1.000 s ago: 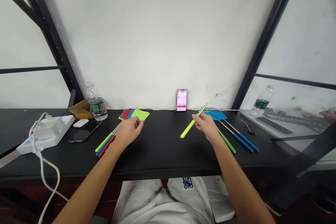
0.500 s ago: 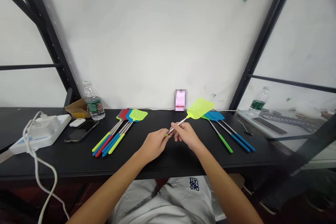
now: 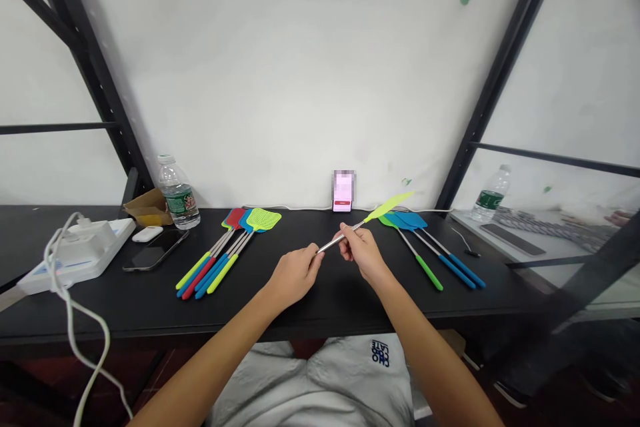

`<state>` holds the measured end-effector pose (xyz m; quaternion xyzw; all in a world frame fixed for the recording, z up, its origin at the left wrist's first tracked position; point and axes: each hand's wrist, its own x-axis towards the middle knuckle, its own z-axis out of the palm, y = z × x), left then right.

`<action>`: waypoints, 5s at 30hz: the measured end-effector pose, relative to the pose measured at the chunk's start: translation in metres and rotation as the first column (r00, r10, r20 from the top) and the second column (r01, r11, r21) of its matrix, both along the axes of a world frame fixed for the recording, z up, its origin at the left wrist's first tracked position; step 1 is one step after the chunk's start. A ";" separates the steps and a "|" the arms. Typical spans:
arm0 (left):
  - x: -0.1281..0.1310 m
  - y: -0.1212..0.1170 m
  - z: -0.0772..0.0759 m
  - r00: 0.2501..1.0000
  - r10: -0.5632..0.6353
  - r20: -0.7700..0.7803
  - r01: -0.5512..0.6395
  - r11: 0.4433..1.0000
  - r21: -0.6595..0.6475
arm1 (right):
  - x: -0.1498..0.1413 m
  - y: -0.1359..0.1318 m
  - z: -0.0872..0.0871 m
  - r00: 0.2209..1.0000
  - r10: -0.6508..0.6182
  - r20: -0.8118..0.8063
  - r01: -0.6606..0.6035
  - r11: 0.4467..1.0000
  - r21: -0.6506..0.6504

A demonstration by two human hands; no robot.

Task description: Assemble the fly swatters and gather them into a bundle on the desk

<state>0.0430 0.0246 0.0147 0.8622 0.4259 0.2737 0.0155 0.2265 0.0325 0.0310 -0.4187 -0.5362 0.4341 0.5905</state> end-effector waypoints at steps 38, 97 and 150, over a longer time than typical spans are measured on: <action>-0.015 0.018 -0.010 0.871 0.371 -0.322 -0.352 0.929 0.117 | 0.022 0.012 0.006 0.830 -0.329 -0.450 0.374 0.927 0.012; 0.006 0.004 0.008 0.607 0.162 0.778 0.484 0.701 -0.524 | 0.030 0.012 -0.007 0.906 -0.178 0.384 0.199 0.980 -0.014; -0.063 0.045 0.005 0.970 0.120 -0.214 -0.169 0.958 -0.231 | 0.008 0.005 -0.012 0.620 -0.136 0.772 0.027 0.988 0.152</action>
